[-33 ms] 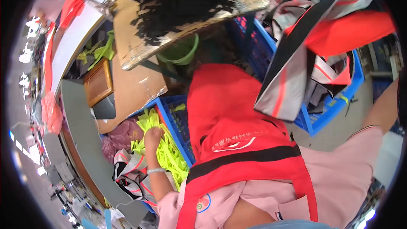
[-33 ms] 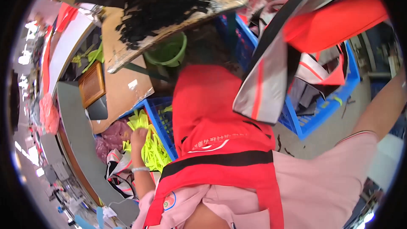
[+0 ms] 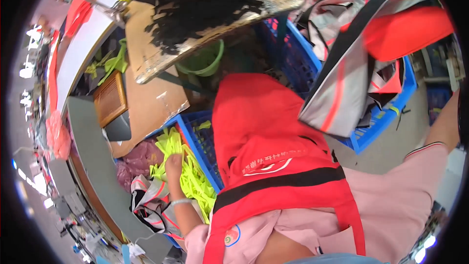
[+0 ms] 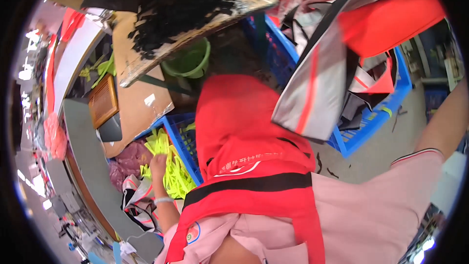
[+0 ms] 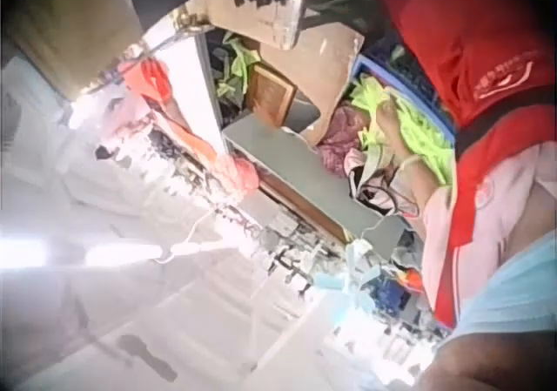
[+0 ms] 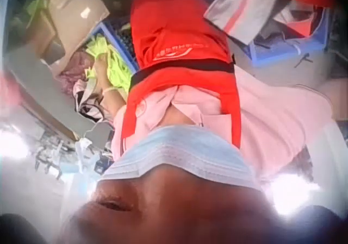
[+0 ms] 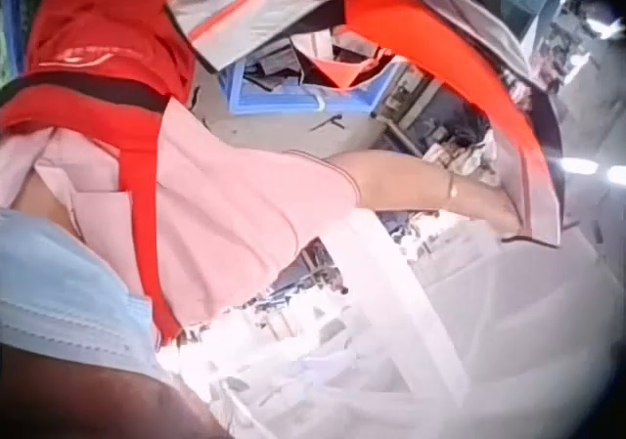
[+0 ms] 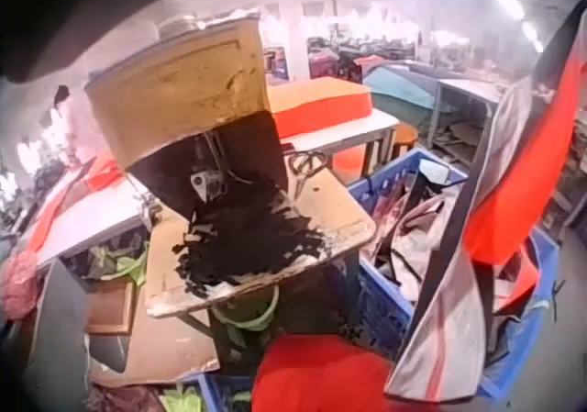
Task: Trimming and inspecting safety vests at a manufacturing workstation.
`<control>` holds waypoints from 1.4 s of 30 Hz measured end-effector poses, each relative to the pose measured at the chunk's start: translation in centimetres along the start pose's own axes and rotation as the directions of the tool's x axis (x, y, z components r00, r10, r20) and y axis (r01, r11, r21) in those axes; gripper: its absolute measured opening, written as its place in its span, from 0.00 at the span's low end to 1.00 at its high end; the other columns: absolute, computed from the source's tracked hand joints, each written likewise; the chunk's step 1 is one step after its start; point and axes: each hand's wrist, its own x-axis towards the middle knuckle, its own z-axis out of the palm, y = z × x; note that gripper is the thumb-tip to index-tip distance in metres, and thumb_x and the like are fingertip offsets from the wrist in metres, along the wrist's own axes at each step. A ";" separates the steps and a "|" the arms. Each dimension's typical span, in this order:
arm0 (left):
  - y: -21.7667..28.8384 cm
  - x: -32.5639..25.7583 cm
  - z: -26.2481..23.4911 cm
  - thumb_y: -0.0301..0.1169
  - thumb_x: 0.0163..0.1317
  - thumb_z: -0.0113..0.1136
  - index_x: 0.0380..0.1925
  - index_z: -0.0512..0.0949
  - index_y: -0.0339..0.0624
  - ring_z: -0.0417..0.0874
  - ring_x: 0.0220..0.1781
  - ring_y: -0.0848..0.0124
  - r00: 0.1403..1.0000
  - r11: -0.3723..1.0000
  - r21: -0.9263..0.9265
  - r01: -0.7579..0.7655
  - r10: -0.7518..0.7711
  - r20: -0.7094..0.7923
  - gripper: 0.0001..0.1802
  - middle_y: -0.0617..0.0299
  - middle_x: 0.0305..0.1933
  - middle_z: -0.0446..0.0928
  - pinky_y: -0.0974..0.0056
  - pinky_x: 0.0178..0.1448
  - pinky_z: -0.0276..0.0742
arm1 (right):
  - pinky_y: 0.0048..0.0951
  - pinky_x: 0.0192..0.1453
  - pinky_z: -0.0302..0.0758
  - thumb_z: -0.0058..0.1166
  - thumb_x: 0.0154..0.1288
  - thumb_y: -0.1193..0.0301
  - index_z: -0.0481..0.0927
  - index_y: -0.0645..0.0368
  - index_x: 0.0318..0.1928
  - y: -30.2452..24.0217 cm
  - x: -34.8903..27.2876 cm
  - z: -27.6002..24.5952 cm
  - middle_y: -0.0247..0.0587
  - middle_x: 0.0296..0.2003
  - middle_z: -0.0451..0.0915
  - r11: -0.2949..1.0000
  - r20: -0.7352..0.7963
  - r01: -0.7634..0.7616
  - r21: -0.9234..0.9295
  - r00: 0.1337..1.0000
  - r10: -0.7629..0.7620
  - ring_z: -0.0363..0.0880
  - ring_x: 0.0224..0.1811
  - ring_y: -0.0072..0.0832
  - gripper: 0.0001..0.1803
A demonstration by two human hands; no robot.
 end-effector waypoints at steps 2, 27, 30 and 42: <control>-6.1 -2.7 1.7 0.34 0.58 0.60 0.35 0.80 0.32 0.82 0.40 0.55 0.989 0.998 -0.027 0.053 -0.057 -0.138 0.14 0.45 0.36 0.81 0.57 0.47 0.75 | 0.35 0.57 0.73 0.55 0.66 0.64 0.73 0.68 0.55 -1.1 0.2 -7.5 0.46 0.49 0.78 0.979 -0.010 0.089 -0.184 0.996 -0.093 0.78 0.50 0.37 0.23; -17.8 -21.5 6.0 0.39 0.53 0.62 0.46 0.78 0.39 0.75 0.55 0.51 0.388 0.714 -0.059 0.698 -0.445 -0.807 0.22 0.50 0.49 0.78 0.53 0.63 0.66 | 0.39 0.71 0.55 0.52 0.66 0.62 0.63 0.61 0.65 30.2 -10.7 10.1 0.56 0.66 0.59 0.435 0.853 0.794 -0.424 0.189 0.486 0.57 0.69 0.47 0.31; -16.7 -19.0 3.8 0.42 0.52 0.63 0.49 0.77 0.40 0.75 0.56 0.51 0.557 0.596 0.219 0.773 -0.470 -0.685 0.26 0.52 0.52 0.78 0.52 0.64 0.63 | 0.38 0.71 0.53 0.54 0.64 0.57 0.63 0.62 0.66 28.2 -9.1 10.7 0.55 0.66 0.59 0.400 0.795 0.788 -0.468 0.177 0.580 0.56 0.70 0.46 0.34; -16.4 -20.4 -13.4 0.41 0.56 0.61 0.41 0.80 0.32 0.82 0.40 0.62 0.549 0.861 -0.394 0.322 -0.509 -0.664 0.22 0.48 0.36 0.82 0.60 0.47 0.74 | 0.35 0.67 0.60 0.48 0.70 0.62 0.74 0.63 0.57 20.5 -11.3 16.2 0.50 0.57 0.73 0.559 0.947 0.766 -0.318 0.225 0.230 0.67 0.63 0.42 0.22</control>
